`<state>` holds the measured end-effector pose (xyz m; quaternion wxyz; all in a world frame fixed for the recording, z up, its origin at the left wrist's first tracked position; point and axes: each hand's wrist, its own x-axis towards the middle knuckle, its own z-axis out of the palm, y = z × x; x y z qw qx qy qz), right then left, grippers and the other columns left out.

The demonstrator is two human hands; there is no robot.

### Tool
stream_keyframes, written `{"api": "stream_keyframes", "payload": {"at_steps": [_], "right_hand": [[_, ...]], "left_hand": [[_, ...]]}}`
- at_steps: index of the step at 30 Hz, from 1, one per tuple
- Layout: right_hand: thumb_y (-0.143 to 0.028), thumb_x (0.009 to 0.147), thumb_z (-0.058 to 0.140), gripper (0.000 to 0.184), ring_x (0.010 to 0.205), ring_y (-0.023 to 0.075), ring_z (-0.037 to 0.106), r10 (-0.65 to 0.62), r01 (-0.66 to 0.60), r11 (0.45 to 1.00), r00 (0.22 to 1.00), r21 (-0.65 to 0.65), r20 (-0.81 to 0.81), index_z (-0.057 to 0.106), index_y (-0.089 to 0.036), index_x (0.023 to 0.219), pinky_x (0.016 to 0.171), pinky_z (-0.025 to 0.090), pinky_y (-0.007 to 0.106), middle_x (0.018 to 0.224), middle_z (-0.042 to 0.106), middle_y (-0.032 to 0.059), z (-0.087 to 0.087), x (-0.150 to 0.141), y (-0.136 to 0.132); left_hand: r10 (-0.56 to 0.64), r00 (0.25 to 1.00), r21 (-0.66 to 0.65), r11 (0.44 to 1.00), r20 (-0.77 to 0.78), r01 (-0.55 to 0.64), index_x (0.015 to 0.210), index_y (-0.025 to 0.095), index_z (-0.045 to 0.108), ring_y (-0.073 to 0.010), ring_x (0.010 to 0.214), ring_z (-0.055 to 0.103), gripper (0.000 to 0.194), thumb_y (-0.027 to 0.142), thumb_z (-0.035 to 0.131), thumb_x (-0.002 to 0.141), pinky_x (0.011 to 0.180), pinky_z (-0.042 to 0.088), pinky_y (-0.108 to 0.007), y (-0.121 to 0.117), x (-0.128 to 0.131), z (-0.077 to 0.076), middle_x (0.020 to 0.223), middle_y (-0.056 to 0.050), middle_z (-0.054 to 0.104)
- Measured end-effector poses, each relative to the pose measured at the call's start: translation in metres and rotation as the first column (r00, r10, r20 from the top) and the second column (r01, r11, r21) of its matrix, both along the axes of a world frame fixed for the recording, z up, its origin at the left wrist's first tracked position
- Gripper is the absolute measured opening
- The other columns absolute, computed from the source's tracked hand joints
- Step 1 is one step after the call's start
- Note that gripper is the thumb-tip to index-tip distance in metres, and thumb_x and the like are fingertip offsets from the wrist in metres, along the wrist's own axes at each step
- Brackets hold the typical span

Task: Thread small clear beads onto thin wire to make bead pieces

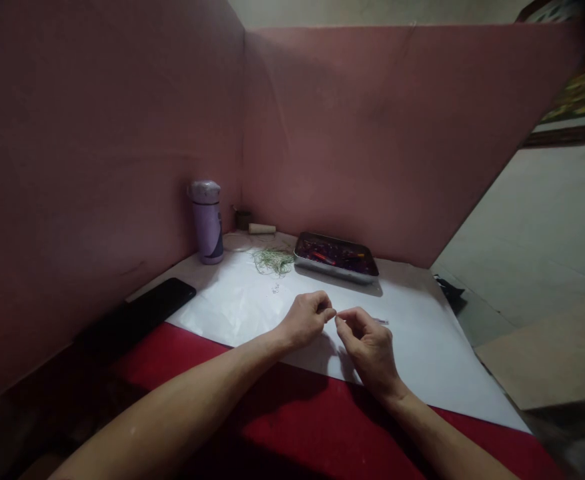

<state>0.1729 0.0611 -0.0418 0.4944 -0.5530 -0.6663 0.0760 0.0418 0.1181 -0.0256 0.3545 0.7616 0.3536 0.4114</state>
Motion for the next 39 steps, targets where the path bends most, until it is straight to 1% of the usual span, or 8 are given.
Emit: {"api": "stream_keyframes", "payload": {"at_steps": [5, 10, 18, 22, 27, 33, 39], "right_hand": [[-0.028, 0.078, 0.053, 0.012, 0.043, 0.0096, 0.04, -0.002, 0.002, 1.0, 1.0, 0.009, -0.007, 0.055, -0.018, 0.071, 0.046, 0.033, 0.021, 0.049, 0.046, -0.0056, 0.0004, 0.0001, 0.0002], [-0.027, 0.078, 0.052, 0.012, 0.043, 0.0096, 0.04, 0.003, -0.003, 1.0, 1.0, 0.007, -0.006, 0.055, -0.018, 0.072, 0.045, 0.033, 0.021, 0.05, 0.047, -0.0049, -0.0018, 0.0013, 0.0019], [-0.025, 0.078, 0.05, 0.011, 0.044, 0.0093, 0.04, -0.01, 0.01, 0.999, 1.0, 0.032, 0.02, 0.055, -0.018, 0.071, 0.047, 0.034, 0.022, 0.051, 0.049, -0.0044, -0.0001, 0.0003, 0.0016], [-0.024, 0.077, 0.05, 0.01, 0.043, 0.0088, 0.039, -0.012, 0.011, 0.999, 1.0, 0.041, 0.018, 0.056, -0.018, 0.072, 0.046, 0.033, 0.021, 0.049, 0.046, -0.0058, 0.0003, 0.0005, 0.0029], [-0.025, 0.078, 0.051, 0.01, 0.043, 0.0089, 0.039, -0.004, 0.004, 1.0, 1.0, 0.031, 0.028, 0.055, -0.018, 0.071, 0.047, 0.033, 0.021, 0.048, 0.043, -0.0067, -0.0007, 0.0007, 0.003], [-0.023, 0.078, 0.05, 0.008, 0.043, 0.0088, 0.039, 0.009, -0.009, 1.0, 1.0, 0.025, 0.015, 0.054, -0.018, 0.073, 0.046, 0.033, 0.02, 0.049, 0.044, -0.0068, -0.0006, 0.0001, 0.0024], [-0.021, 0.076, 0.049, 0.008, 0.044, 0.0091, 0.04, 0.009, -0.01, 1.0, 1.0, 0.027, 0.023, 0.054, -0.018, 0.07, 0.046, 0.034, 0.02, 0.049, 0.046, -0.0058, 0.0, 0.0008, 0.0039]], "left_hand": [[0.0, 1.0, 0.007, 1.0, -0.023, 0.0, 0.059, 0.017, 0.049, -0.0098, 0.055, 0.041, 0.013, 0.02, 0.051, 0.071, 0.054, 0.031, -0.022, -0.0016, 0.0002, -0.0004, 0.055, 0.005, 0.045], [0.016, 0.999, 0.031, 0.999, -0.05, -0.015, 0.061, 0.017, 0.051, -0.0103, 0.056, 0.042, 0.011, 0.021, 0.052, 0.071, 0.055, 0.032, -0.022, 0.001, -0.0005, -0.0032, 0.056, 0.005, 0.046], [0.003, 0.999, 0.013, 1.0, -0.034, -0.003, 0.06, 0.017, 0.05, -0.0099, 0.055, 0.04, 0.013, 0.021, 0.051, 0.072, 0.053, 0.032, -0.022, 0.0019, -0.0007, -0.0017, 0.055, 0.005, 0.046], [0.003, 0.999, 0.017, 1.0, -0.04, -0.003, 0.059, 0.017, 0.05, -0.0099, 0.055, 0.04, 0.012, 0.019, 0.05, 0.071, 0.054, 0.032, -0.022, 0.0016, -0.0007, -0.0019, 0.055, 0.005, 0.046], [-0.002, 0.998, 0.021, 1.0, -0.059, 0.003, 0.061, 0.016, 0.051, -0.0102, 0.056, 0.041, 0.013, 0.023, 0.051, 0.072, 0.054, 0.031, -0.022, 0.0029, -0.0013, -0.0039, 0.055, 0.004, 0.047], [0.005, 0.998, 0.008, 1.0, -0.066, -0.004, 0.059, 0.017, 0.049, -0.0103, 0.056, 0.04, 0.015, 0.025, 0.049, 0.072, 0.054, 0.032, -0.022, 0.0028, -0.0003, -0.0029, 0.056, 0.004, 0.046], [0.002, 0.997, 0.01, 1.0, -0.076, -0.001, 0.059, 0.017, 0.047, -0.0109, 0.058, 0.041, 0.017, 0.027, 0.049, 0.073, 0.055, 0.033, -0.022, 0.0036, -0.0004, -0.0031, 0.057, 0.004, 0.046]]}}
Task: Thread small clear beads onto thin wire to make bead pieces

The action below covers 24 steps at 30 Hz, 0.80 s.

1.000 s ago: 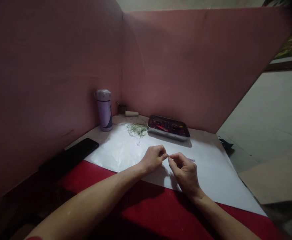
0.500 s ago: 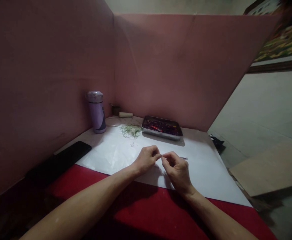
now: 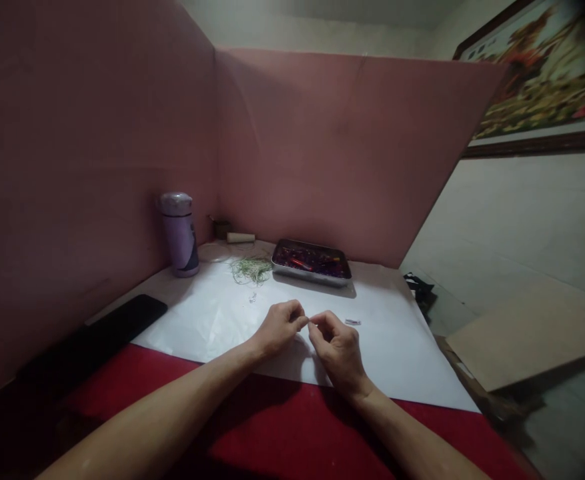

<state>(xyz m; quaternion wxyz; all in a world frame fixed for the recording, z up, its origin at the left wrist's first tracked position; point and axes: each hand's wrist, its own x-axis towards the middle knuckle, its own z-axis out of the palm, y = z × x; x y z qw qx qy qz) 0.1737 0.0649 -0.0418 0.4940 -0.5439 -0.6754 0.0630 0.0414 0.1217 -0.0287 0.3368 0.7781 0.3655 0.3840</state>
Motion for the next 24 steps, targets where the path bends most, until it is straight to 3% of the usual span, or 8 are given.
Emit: {"api": "stream_keyframes", "payload": {"at_steps": [15, 24], "right_hand": [[-0.023, 0.078, 0.048, 0.01, 0.045, 0.0094, 0.041, 0.008, -0.008, 0.998, 1.0, -0.059, 0.0, 0.055, -0.018, 0.073, 0.048, 0.033, 0.02, 0.051, 0.046, -0.0053, -0.004, 0.0023, 0.0026], [-0.019, 0.077, 0.049, 0.007, 0.046, 0.009, 0.041, 0.017, -0.02, 0.999, 0.999, -0.05, -0.052, 0.054, -0.018, 0.072, 0.048, 0.034, 0.02, 0.051, 0.046, -0.0051, -0.0065, 0.0008, 0.0056]], "left_hand": [[-0.007, 1.0, -0.022, 1.0, -0.012, 0.007, 0.061, 0.017, 0.047, -0.0108, 0.058, 0.041, 0.012, 0.023, 0.049, 0.071, 0.055, 0.032, -0.022, 0.0049, -0.0007, -0.0051, 0.058, 0.004, 0.045], [-0.026, 0.999, -0.073, 0.997, 0.044, 0.029, 0.059, 0.017, 0.047, -0.0109, 0.056, 0.038, 0.012, 0.02, 0.048, 0.07, 0.055, 0.031, -0.023, 0.0061, -0.0013, 0.0023, 0.055, 0.005, 0.043]]}}
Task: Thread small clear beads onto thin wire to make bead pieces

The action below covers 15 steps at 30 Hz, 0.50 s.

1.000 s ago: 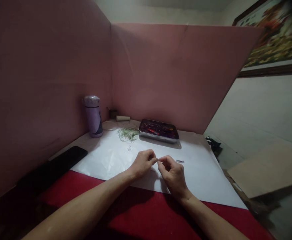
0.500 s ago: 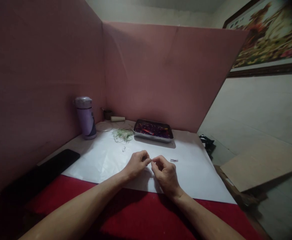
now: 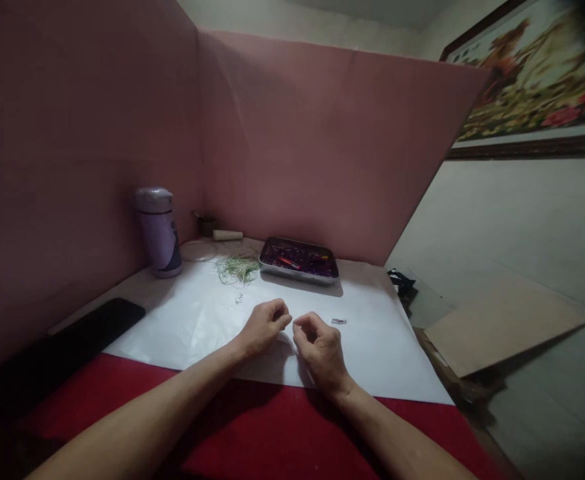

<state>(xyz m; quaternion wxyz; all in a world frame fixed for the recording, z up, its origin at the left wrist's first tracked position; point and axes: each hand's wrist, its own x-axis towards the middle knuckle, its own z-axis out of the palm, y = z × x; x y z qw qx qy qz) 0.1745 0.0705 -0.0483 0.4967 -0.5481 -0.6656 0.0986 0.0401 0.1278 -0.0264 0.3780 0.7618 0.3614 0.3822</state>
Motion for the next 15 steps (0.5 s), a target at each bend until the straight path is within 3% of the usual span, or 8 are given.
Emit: {"api": "stream_keyframes", "payload": {"at_steps": [9, 15], "right_hand": [[-0.021, 0.08, 0.049, 0.007, 0.049, 0.0092, 0.04, 0.124, -0.133, 0.99, 0.98, -0.049, -0.154, 0.051, -0.018, 0.074, 0.049, 0.033, 0.021, 0.055, 0.044, -0.0051, 0.006, -0.001, -0.002], [-0.027, 0.084, 0.048, 0.016, 0.052, 0.0091, 0.04, 0.186, -0.194, 0.98, 0.972, -0.048, -0.14, 0.052, -0.018, 0.071, 0.051, 0.034, 0.021, 0.058, 0.044, -0.0045, 0.011, 0.0, -0.003]], "left_hand": [[-0.012, 0.995, 0.011, 1.0, 0.1, 0.011, 0.059, 0.017, 0.045, -0.0105, 0.056, 0.037, 0.014, 0.022, 0.05, 0.071, 0.055, 0.03, -0.023, -0.003, -0.001, 0.005, 0.055, 0.005, 0.041], [-0.044, 0.988, 0.028, 0.999, 0.147, 0.04, 0.062, 0.016, 0.047, -0.0105, 0.057, 0.037, 0.014, 0.022, 0.051, 0.074, 0.055, 0.031, -0.023, -0.007, -0.002, 0.007, 0.058, 0.004, 0.041]]}}
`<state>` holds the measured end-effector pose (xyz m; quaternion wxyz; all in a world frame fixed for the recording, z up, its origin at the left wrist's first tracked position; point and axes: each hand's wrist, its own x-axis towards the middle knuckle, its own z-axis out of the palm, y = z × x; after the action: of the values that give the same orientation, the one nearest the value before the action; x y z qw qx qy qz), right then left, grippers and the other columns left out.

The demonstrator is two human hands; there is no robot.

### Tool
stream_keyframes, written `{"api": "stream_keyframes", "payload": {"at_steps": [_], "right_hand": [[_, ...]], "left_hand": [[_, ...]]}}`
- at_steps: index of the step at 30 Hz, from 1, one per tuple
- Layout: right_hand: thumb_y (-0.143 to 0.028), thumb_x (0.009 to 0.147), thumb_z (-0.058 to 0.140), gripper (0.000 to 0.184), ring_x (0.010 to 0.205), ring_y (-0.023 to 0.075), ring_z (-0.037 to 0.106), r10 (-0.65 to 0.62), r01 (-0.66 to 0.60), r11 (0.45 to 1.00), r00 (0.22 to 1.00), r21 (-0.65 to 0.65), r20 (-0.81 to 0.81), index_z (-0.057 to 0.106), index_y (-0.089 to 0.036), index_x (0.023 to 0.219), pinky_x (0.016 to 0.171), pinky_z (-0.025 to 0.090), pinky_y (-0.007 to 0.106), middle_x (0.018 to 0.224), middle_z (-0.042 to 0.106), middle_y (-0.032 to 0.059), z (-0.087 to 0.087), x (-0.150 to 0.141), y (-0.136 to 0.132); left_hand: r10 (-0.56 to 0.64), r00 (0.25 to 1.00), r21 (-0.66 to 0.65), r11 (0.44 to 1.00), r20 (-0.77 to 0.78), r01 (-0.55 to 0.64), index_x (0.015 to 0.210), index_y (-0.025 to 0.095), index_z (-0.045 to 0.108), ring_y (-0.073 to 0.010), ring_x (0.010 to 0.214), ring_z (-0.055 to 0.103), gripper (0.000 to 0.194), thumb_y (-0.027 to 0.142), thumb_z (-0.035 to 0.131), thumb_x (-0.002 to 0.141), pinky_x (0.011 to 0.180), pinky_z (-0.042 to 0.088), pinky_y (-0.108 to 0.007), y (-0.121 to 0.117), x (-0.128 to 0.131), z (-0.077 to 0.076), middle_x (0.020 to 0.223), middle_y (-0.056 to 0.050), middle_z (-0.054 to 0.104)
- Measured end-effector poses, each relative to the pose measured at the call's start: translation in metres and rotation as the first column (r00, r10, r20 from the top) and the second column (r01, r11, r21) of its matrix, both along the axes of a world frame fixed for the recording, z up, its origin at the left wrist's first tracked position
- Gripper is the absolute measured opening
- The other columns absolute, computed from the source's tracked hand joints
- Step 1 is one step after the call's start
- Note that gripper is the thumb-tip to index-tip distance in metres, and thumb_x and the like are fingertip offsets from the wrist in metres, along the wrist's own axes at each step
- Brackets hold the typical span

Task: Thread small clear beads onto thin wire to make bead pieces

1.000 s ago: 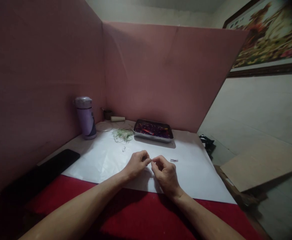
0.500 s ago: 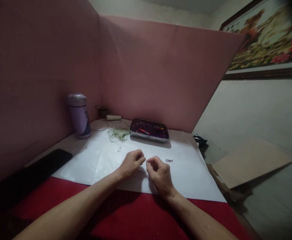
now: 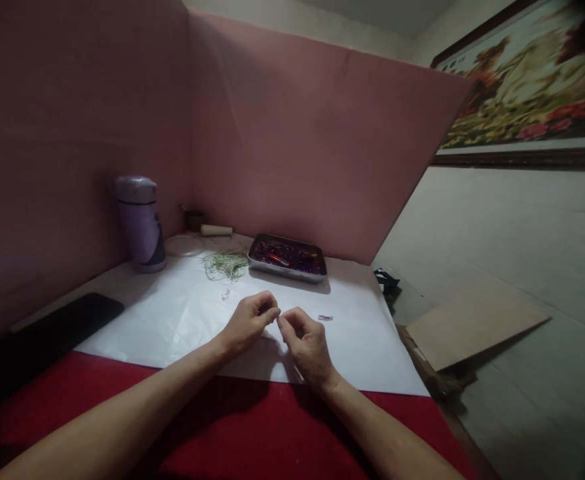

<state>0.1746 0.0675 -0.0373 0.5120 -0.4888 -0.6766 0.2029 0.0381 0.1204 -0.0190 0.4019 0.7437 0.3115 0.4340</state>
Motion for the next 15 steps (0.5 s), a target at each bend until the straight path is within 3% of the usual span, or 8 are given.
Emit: {"api": "stream_keyframes", "payload": {"at_steps": [8, 12, 15], "right_hand": [[-0.022, 0.081, 0.047, 0.012, 0.058, 0.0112, 0.048, 0.021, -0.021, 0.999, 1.0, 0.033, -0.008, 0.054, -0.018, 0.072, 0.056, 0.038, 0.022, 0.065, 0.053, -0.002, 0.009, 0.002, 0.001], [-0.023, 0.08, 0.05, 0.01, 0.083, 0.0161, 0.054, -0.038, 0.054, 0.99, 0.991, 0.128, -0.129, 0.058, -0.019, 0.076, 0.079, 0.038, 0.03, 0.083, 0.061, 0.0016, 0.016, 0.008, 0.004], [-0.024, 0.079, 0.053, 0.009, 0.087, 0.0178, 0.054, 0.003, 0.035, 0.992, 0.955, 0.122, -0.298, 0.059, -0.019, 0.074, 0.08, 0.039, 0.033, 0.089, 0.063, 0.0033, 0.018, 0.015, 0.009]], "left_hand": [[-0.01, 0.997, -0.061, 0.998, 0.08, 0.015, 0.062, 0.015, 0.052, -0.0094, 0.055, 0.039, 0.015, 0.025, 0.056, 0.073, 0.054, 0.032, -0.022, 0.0, -0.001, 0.003, 0.056, 0.004, 0.044], [0.006, 0.985, -0.178, 0.984, 0.174, 0.026, 0.065, 0.015, 0.054, -0.008, 0.054, 0.039, 0.017, 0.029, 0.062, 0.069, 0.051, 0.031, -0.021, 0.004, -0.004, 0.006, 0.058, 0.004, 0.046], [0.093, 0.975, -0.257, 0.966, 0.2, -0.04, 0.067, 0.015, 0.055, -0.007, 0.052, 0.039, 0.018, 0.03, 0.065, 0.067, 0.049, 0.03, -0.019, 0.007, -0.007, 0.007, 0.059, 0.004, 0.049]]}}
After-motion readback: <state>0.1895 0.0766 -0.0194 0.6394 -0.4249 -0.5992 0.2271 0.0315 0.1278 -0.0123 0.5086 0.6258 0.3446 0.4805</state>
